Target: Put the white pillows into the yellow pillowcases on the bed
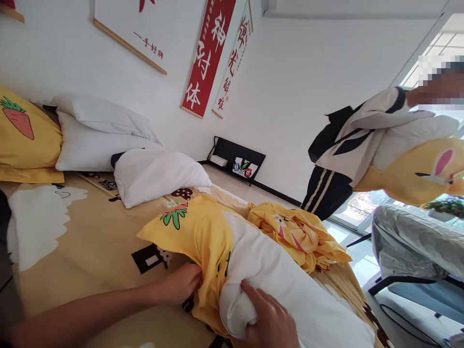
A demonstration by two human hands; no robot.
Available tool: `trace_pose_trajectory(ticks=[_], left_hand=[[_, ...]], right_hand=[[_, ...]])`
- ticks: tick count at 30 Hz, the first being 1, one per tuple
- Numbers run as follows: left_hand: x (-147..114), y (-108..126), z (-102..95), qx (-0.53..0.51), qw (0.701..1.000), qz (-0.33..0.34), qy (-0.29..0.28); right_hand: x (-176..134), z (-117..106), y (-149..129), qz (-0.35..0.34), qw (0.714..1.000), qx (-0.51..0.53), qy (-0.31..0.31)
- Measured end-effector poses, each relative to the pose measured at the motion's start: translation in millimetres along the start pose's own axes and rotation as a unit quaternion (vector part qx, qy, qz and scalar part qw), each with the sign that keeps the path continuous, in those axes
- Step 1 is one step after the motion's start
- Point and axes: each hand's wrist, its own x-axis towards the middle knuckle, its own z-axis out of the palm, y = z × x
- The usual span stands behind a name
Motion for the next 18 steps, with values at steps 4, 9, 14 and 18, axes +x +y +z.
trace_pose_trajectory(ticks=[4, 9, 14, 18], left_hand=[[20, -4, -51.2, -0.069, 0.982, -0.085, 0.157], [0, 24, -73.2, -0.035, 0.955, -0.006, 0.294], [-19, 52, -17.4, 0.288, 0.925, 0.247, 0.027], [2, 43, -9.7, 0.431, 0.842, 0.314, 0.078]], right_hand=[[12, -4, -23, -0.007, 0.999, 0.04, -0.031], [24, -6, -43, 0.031, 0.995, 0.087, -0.04], [65, -62, -44, 0.067, 0.986, 0.15, 0.015], [92, -91, -27, 0.064, 0.98, 0.182, 0.044]])
